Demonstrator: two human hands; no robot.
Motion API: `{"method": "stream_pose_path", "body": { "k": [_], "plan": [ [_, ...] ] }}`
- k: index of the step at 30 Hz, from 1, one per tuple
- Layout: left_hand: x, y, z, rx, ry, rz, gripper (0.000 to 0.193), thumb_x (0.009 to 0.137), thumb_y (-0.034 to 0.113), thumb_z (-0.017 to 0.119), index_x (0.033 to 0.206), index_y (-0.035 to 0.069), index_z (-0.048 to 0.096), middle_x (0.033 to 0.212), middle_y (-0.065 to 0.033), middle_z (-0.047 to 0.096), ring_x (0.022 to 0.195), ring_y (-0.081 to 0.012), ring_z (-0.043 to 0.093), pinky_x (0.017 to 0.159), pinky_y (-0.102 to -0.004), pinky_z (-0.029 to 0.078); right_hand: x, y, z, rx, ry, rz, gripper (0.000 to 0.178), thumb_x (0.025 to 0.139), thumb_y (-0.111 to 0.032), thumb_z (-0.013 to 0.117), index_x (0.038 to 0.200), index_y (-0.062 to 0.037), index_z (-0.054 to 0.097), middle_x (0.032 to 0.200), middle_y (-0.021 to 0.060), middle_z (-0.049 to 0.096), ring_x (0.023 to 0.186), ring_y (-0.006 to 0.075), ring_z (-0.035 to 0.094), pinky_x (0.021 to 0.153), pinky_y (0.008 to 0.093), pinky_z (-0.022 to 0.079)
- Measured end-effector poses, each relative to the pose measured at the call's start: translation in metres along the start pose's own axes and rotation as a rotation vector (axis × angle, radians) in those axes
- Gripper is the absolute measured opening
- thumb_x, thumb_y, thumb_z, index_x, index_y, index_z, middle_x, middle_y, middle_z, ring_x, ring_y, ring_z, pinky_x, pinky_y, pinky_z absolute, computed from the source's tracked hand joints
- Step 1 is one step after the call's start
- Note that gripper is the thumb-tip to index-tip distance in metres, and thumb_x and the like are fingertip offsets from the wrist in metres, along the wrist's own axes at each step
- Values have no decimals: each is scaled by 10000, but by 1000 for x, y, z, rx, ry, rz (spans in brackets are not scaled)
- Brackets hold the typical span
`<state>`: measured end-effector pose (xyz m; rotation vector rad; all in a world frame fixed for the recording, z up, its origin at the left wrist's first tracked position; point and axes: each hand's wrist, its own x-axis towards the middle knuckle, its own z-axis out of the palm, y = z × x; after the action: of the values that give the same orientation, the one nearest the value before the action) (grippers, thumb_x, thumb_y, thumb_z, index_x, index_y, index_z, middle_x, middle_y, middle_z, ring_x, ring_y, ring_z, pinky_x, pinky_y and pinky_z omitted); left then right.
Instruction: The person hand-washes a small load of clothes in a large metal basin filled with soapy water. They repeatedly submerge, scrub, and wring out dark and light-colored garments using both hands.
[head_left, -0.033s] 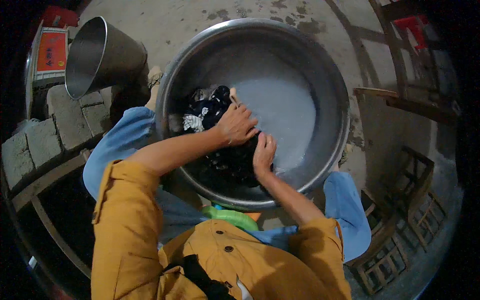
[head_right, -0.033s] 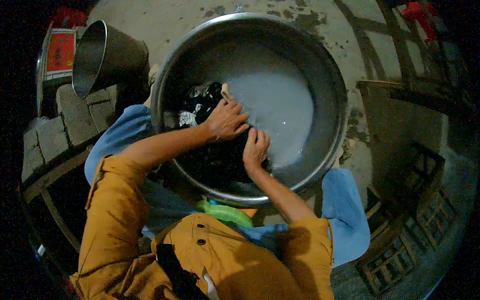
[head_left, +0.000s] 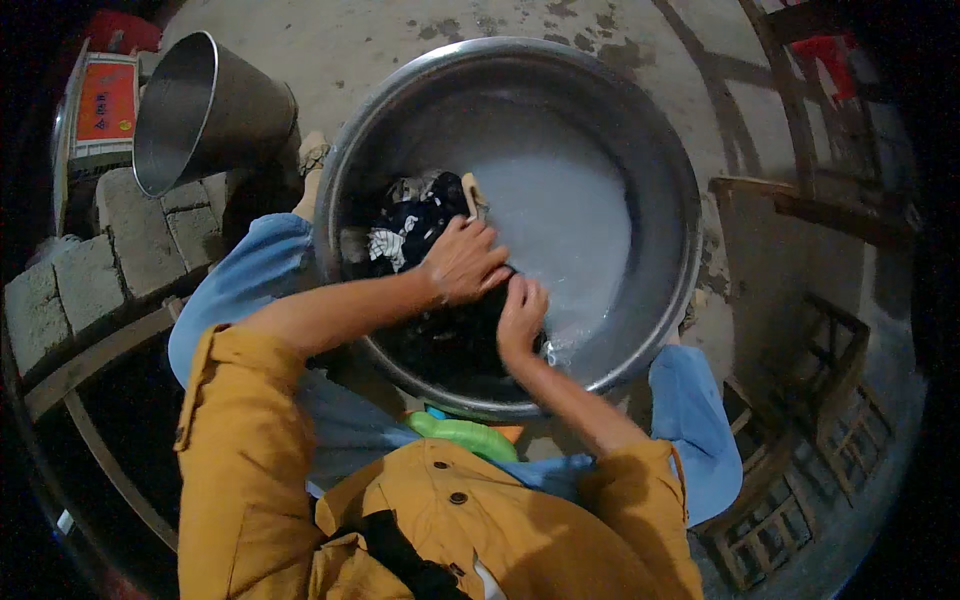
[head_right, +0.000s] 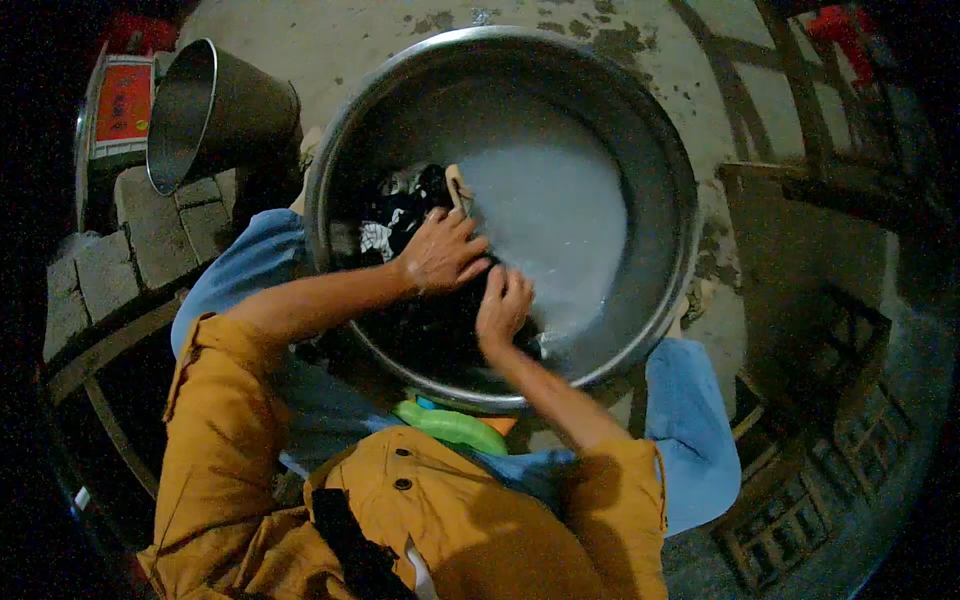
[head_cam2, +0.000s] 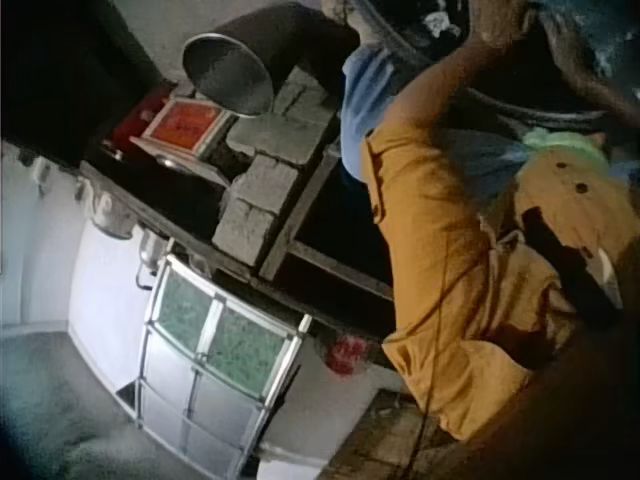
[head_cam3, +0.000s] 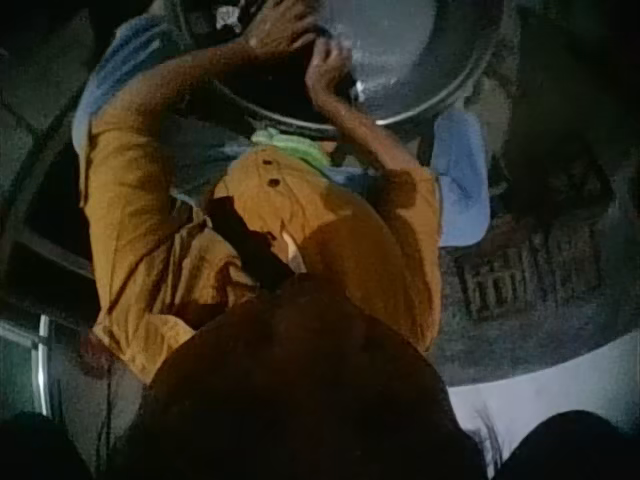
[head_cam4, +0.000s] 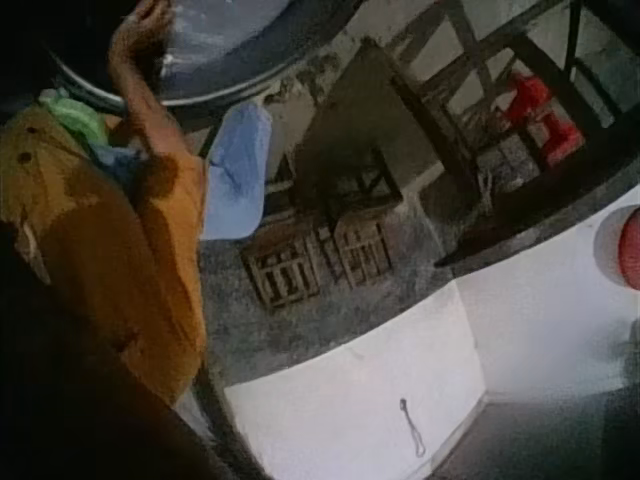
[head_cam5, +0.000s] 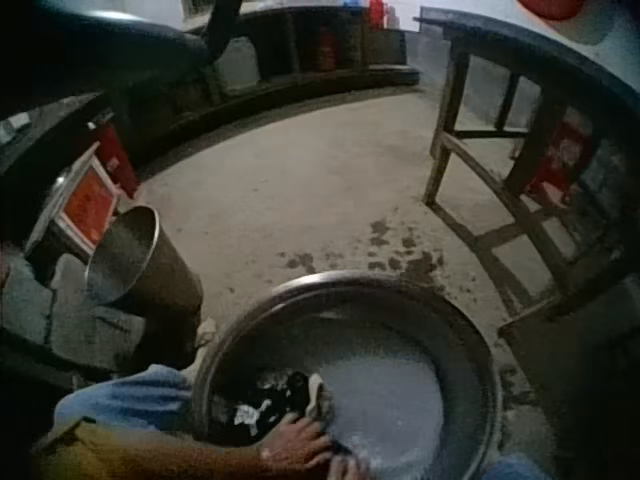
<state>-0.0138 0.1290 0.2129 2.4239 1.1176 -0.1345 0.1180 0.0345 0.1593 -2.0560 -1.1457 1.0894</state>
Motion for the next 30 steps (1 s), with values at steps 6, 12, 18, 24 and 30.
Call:
{"method": "stream_pose_path", "body": {
  "k": [6,12,18,24,30],
  "plan": [
    [-89,-24,31,-78,207,252,235,749,260,585,899,89,527,888,-77,503,893,-235,488,847,-401,325,-77,-16,47,-280,2,-274,234,851,-238,437,827,-26,533,949,158,484,918,351,433,788,478,311],
    [-24,-32,53,-131,175,239,195,728,248,577,842,102,517,776,-59,489,797,-231,480,769,-375,354,-2,33,60,-301,108,-441,250,860,-198,394,721,-17,496,783,158,466,767,345,447,678,443,330],
    [57,-30,61,-110,-186,-200,217,789,259,542,862,55,525,935,-126,563,785,-273,558,761,-377,385,87,85,52,-549,-24,-446,260,838,-177,509,613,-66,576,595,127,580,526,300,549,459,443,395],
    [93,-24,47,-482,615,-632,197,825,220,490,900,48,549,906,-151,571,802,-327,548,736,-396,443,188,-27,17,-712,-456,-351,283,823,-270,500,941,-43,621,926,187,618,808,362,592,686,437,473],
    [15,-129,24,-282,645,-922,301,882,267,414,954,23,575,951,-195,585,905,-379,533,775,-464,418,152,-123,117,-894,-866,-465,458,778,-374,528,1185,-163,536,1173,172,519,1109,344,476,889,434,406]
  ]
}}
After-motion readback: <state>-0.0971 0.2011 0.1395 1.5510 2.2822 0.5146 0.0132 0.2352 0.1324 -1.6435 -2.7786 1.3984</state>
